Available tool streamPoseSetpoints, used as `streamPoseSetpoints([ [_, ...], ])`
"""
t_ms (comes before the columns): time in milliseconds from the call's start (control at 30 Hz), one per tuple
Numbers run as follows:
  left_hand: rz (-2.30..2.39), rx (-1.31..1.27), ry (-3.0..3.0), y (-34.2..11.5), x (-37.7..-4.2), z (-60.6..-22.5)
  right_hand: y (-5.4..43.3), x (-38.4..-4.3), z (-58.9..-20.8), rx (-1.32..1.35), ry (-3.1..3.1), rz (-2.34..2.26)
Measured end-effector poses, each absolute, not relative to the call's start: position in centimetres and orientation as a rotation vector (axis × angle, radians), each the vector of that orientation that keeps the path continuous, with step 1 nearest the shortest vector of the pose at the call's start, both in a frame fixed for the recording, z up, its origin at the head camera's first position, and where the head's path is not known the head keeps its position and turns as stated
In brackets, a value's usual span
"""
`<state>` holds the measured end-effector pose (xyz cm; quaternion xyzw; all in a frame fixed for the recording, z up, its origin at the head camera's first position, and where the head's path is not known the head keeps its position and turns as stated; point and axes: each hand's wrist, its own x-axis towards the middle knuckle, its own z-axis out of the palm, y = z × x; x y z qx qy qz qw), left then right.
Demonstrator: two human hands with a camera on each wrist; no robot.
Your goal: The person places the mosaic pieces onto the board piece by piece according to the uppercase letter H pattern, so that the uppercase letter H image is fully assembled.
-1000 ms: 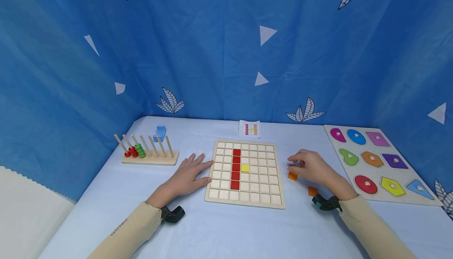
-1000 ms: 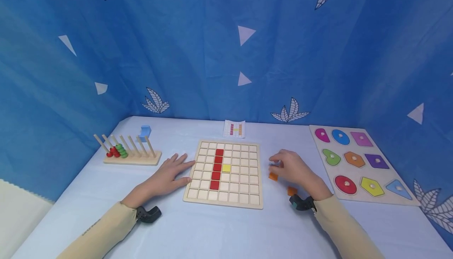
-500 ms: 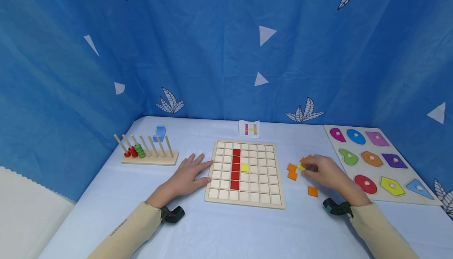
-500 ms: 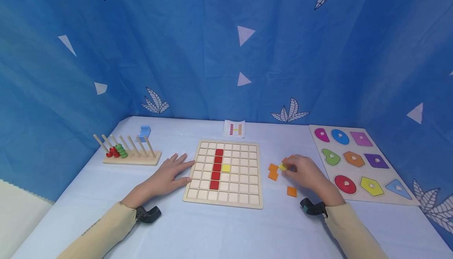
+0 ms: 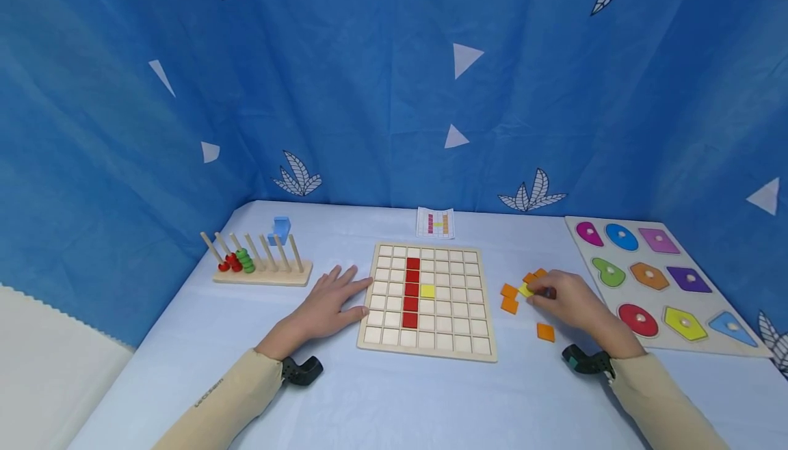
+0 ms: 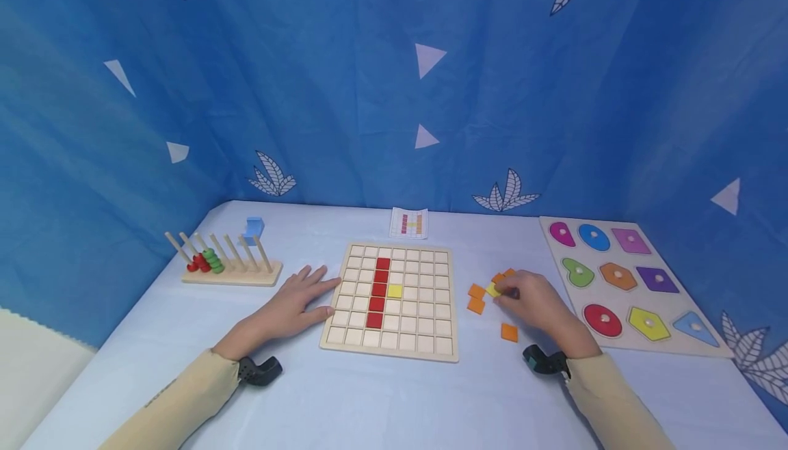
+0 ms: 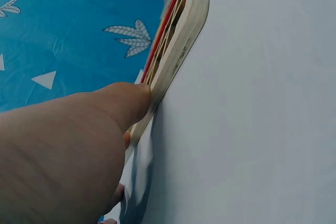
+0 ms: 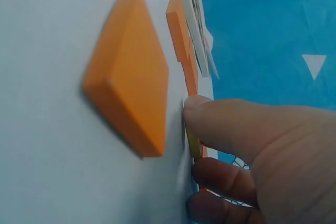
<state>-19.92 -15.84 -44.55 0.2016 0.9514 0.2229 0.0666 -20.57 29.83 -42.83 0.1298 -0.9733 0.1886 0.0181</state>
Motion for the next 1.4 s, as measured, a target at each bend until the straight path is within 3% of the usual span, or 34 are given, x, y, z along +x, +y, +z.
streamPoseSetpoints([
  [1400,0.657,0.615,2.871,-15.72,-19.91,-44.66,30.65,-20.37,-43.36,0.440,-2.988,0.665],
])
